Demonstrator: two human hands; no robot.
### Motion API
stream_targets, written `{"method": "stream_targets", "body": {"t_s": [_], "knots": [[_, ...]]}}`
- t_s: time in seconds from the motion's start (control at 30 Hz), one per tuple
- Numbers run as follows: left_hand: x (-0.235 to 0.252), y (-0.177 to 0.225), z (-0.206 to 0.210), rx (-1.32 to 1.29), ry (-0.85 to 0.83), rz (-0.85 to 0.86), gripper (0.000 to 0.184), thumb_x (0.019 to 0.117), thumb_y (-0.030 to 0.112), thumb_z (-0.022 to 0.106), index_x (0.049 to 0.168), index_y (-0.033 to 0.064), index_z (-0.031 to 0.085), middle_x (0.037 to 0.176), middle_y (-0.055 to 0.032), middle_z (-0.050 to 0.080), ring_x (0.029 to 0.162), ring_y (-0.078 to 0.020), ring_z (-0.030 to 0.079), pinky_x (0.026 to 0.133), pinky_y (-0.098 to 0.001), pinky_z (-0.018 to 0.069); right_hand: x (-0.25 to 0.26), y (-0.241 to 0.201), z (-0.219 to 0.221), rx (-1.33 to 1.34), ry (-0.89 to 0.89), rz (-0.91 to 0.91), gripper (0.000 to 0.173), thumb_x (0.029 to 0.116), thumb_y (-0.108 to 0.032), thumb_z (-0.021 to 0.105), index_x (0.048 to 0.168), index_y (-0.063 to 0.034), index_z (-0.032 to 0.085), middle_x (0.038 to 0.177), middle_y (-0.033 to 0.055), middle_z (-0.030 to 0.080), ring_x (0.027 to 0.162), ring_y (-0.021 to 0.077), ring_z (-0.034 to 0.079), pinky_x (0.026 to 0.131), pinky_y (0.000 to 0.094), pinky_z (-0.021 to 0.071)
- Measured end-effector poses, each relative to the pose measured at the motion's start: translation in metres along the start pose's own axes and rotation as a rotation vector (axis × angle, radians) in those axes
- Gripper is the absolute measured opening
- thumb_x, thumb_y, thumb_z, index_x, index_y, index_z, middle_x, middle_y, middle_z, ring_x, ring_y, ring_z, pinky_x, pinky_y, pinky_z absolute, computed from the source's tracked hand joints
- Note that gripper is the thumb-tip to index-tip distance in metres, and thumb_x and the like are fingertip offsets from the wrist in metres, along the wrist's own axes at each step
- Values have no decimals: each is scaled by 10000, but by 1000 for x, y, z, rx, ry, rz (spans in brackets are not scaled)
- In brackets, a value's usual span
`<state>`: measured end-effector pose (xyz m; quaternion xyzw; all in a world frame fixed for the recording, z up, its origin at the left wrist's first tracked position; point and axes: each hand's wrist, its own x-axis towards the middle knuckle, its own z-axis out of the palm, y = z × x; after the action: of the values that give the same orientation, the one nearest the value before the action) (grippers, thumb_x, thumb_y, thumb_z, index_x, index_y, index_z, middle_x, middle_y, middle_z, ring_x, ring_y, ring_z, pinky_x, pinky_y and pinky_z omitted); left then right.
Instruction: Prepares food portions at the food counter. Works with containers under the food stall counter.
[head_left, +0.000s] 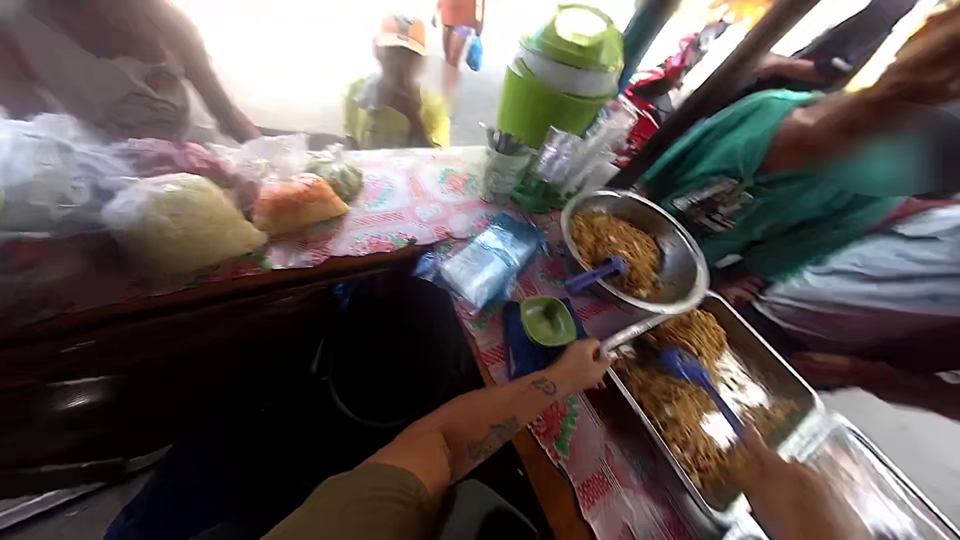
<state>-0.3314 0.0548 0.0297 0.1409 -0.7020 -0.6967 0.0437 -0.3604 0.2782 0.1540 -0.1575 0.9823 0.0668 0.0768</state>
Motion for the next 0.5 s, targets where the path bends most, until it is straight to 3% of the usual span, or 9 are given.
{"method": "stream_targets", "body": {"t_s": [0.13,0.27,0.4,0.5], "knots": [[10,-4,7,6,-12,41,367,1085,150,466,1363,-79,532,1064,-223,655,793,-238,683,763,-386,588,-7,1,-20,-106,36,86,448,1122,-227,384,1561,-218,467,1223,294,660,1114,490,650,909,646,508],[15,-10,11,0,-15,12,343,1083,144,480,1352,-58,546,1000,-183,657,732,-191,661,714,-343,577,-6,-19,-11,-55,7,-37,460,1114,-190,375,1567,-184,454,1217,278,655,1059,468,669,875,613,531],[16,-11,11,-15,-3,16,324,1079,130,491,1331,-66,547,976,-170,648,717,-179,659,707,-330,578,38,-26,5,-113,-112,52,524,1109,-170,340,1631,-206,306,1366,272,577,1170,438,637,956,565,525],[13,-6,10,-16,-3,-3,325,1086,139,481,1333,-62,546,988,-166,644,723,-167,658,712,-316,577,59,-4,9,-129,-94,127,534,1090,-133,371,1618,-210,337,1357,267,594,1187,443,635,947,589,527]]}}
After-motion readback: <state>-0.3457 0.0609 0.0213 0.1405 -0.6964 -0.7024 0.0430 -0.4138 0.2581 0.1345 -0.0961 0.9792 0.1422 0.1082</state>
